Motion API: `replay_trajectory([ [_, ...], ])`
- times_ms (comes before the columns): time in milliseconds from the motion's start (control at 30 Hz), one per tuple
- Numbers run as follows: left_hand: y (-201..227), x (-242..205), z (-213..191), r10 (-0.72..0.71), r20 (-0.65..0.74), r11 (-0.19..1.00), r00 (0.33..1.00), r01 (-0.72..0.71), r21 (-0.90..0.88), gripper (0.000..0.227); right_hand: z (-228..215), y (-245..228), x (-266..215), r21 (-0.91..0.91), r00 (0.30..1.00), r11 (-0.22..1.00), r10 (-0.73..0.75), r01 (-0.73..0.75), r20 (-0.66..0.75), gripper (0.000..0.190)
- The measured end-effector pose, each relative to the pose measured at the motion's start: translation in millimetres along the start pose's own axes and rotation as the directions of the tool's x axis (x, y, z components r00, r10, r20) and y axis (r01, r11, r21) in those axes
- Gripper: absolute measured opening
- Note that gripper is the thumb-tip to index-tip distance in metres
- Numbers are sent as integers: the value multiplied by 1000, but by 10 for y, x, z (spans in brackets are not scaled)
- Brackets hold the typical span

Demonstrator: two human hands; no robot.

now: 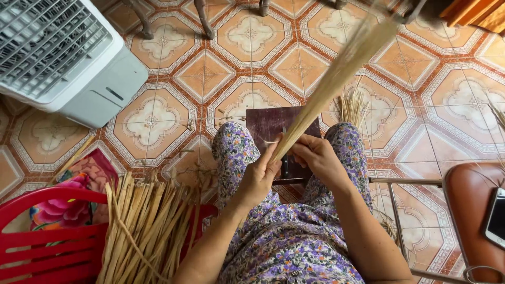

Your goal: Shaving and bundling bamboo strips for furniture or craft manufacturing.

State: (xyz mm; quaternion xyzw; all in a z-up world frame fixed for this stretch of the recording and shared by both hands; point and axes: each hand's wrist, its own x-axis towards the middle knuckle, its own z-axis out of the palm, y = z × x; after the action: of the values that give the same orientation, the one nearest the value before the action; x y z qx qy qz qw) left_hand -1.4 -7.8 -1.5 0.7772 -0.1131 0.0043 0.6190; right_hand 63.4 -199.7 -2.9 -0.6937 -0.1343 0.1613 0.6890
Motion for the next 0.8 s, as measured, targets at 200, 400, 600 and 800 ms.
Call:
replay_trajectory([
  [200,-68,2,138,496,-175,682,851,-256,686,73,21,-48,-16,368,995,926,63,-87,78,34],
  [400,-16,-31,207,502,-204,568,840,-144,810,80,81,-117,15,206,997,975,69,-77,46,29],
  [600,-159,-25,197,284,-191,851,940,-155,501,80,61,-55,59,-6,995,996,90,-90,-38,19],
  [800,-37,245,-32,-33,18,995,999,35,-98,63,67,-274,58,-189,1000,982,22,-19,15,16],
])
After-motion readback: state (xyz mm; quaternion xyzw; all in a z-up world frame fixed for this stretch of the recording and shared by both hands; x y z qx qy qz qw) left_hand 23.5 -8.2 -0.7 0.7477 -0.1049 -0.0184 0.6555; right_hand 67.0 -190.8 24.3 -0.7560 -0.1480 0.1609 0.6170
